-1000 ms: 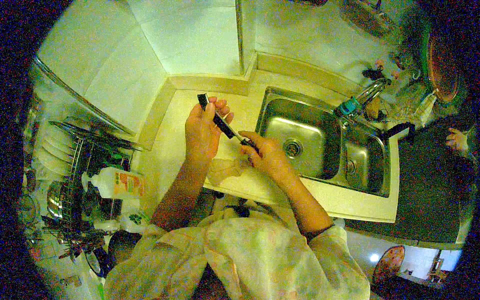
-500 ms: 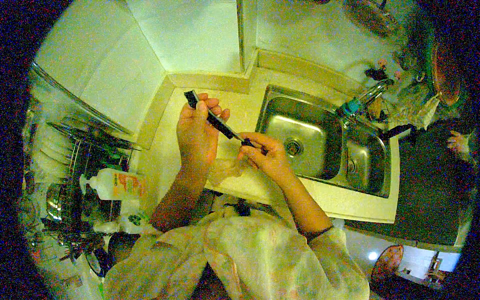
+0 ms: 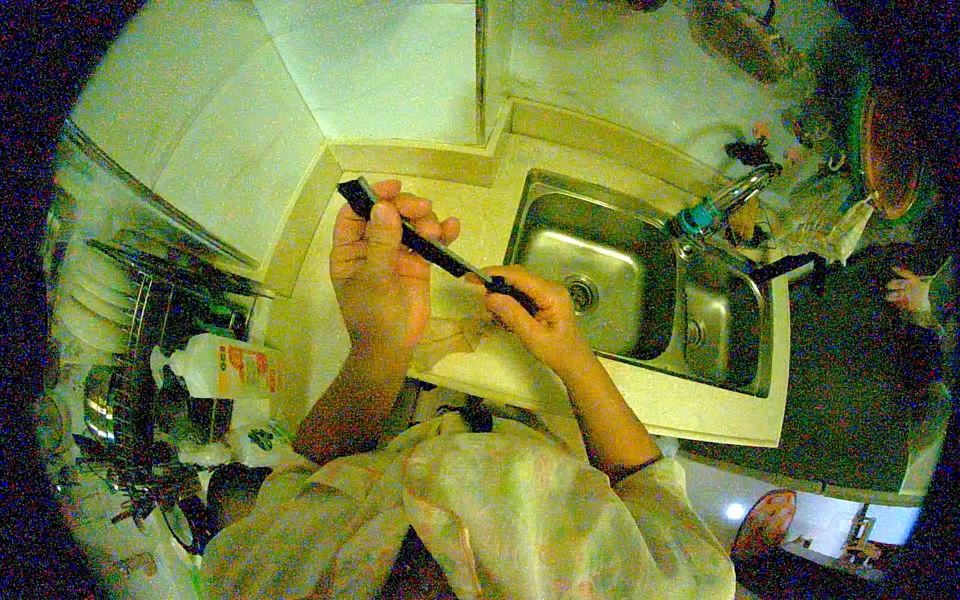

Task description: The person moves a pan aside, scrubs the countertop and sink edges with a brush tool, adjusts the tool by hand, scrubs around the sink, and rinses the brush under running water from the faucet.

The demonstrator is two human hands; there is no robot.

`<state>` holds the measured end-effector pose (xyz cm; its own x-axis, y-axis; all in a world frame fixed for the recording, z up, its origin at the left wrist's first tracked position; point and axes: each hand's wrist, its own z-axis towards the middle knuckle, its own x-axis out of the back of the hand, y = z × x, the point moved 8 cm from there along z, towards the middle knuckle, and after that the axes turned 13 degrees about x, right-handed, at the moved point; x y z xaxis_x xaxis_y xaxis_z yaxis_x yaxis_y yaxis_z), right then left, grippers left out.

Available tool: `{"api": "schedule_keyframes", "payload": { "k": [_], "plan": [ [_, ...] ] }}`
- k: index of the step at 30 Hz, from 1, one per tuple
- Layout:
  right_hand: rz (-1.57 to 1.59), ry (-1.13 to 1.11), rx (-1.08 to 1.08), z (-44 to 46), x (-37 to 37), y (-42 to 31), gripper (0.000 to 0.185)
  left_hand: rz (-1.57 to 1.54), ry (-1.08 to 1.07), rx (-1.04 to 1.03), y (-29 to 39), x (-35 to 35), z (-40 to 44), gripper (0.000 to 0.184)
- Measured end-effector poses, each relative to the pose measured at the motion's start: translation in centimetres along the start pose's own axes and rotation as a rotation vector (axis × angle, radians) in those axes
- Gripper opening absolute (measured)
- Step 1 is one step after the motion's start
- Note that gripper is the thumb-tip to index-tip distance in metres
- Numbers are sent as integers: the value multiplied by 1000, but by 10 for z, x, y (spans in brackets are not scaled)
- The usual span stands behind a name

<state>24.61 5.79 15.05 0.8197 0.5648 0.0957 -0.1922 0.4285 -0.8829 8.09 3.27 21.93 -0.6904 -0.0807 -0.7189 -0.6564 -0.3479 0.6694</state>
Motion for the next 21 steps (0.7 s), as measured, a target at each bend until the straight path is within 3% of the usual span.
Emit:
{"api": "schedule_keyframes", "payload": {
  "k": [7, 21],
  "plan": [
    [-339, 17, 217, 12, 3, -33, 32, -8, 27, -29, -4, 3, 2, 19],
    [-390, 105, 173, 1, 14, -27, 28, 70, 11, -38, -2, -1, -5, 22]
  ]
}}
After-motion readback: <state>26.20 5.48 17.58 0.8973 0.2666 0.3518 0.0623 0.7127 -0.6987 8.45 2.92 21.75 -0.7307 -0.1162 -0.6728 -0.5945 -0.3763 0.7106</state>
